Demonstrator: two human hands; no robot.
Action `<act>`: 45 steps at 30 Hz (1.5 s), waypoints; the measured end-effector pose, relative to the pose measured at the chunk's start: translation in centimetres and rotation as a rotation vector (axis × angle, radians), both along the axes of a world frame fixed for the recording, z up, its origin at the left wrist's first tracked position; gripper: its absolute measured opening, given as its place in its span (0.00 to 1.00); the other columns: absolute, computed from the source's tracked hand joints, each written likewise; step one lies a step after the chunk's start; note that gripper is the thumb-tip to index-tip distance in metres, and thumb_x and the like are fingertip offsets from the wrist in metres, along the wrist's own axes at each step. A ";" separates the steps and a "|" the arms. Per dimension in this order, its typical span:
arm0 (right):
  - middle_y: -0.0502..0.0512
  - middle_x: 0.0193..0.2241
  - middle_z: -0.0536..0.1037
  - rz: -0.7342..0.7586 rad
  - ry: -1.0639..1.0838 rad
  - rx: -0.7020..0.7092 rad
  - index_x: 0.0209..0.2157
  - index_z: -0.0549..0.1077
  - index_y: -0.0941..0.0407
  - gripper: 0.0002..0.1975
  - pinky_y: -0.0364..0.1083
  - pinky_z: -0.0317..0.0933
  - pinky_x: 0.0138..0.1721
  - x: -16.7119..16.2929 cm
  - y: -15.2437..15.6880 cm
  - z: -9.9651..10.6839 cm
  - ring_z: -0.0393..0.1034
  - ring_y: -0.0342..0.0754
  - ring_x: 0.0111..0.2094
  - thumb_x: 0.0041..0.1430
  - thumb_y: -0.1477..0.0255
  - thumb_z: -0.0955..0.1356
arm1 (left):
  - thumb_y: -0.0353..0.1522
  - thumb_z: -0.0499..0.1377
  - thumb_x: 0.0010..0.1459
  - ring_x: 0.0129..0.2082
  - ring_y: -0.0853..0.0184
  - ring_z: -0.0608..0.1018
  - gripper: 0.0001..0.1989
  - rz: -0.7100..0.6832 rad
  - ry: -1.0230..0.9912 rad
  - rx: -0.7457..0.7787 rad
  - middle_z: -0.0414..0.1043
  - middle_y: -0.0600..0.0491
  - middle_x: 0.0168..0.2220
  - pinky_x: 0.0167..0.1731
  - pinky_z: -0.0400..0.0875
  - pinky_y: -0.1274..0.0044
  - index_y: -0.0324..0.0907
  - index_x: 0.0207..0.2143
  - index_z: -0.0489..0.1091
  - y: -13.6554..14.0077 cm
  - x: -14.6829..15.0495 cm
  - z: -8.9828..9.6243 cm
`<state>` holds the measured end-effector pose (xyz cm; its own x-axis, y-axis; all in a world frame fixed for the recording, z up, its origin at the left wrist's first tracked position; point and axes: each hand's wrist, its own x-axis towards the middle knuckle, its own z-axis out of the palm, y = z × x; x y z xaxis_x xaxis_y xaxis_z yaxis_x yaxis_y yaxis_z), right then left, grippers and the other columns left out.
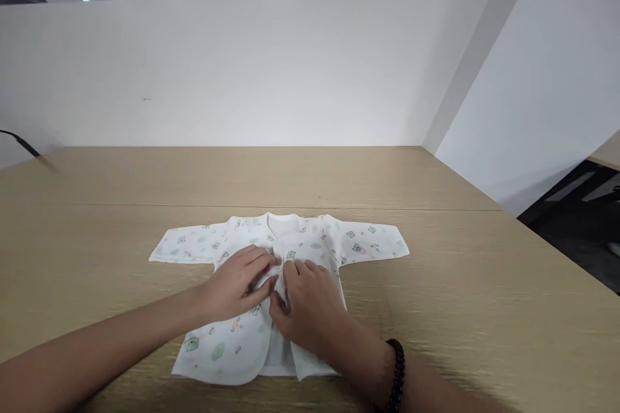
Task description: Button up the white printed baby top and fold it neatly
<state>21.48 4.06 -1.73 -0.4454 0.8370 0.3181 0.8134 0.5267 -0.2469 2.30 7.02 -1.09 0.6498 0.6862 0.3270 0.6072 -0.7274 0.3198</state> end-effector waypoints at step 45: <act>0.57 0.30 0.74 0.114 -0.218 0.195 0.28 0.70 0.57 0.08 0.50 0.59 0.36 1.7 -2.9 0.4 0.67 0.53 0.35 0.53 0.85 0.66 | 0.29 0.52 0.60 0.28 0.66 0.64 0.12 -0.034 -0.079 -0.259 0.60 0.57 0.22 0.34 0.60 0.73 0.42 0.24 0.53 -3.3 0.9 -0.1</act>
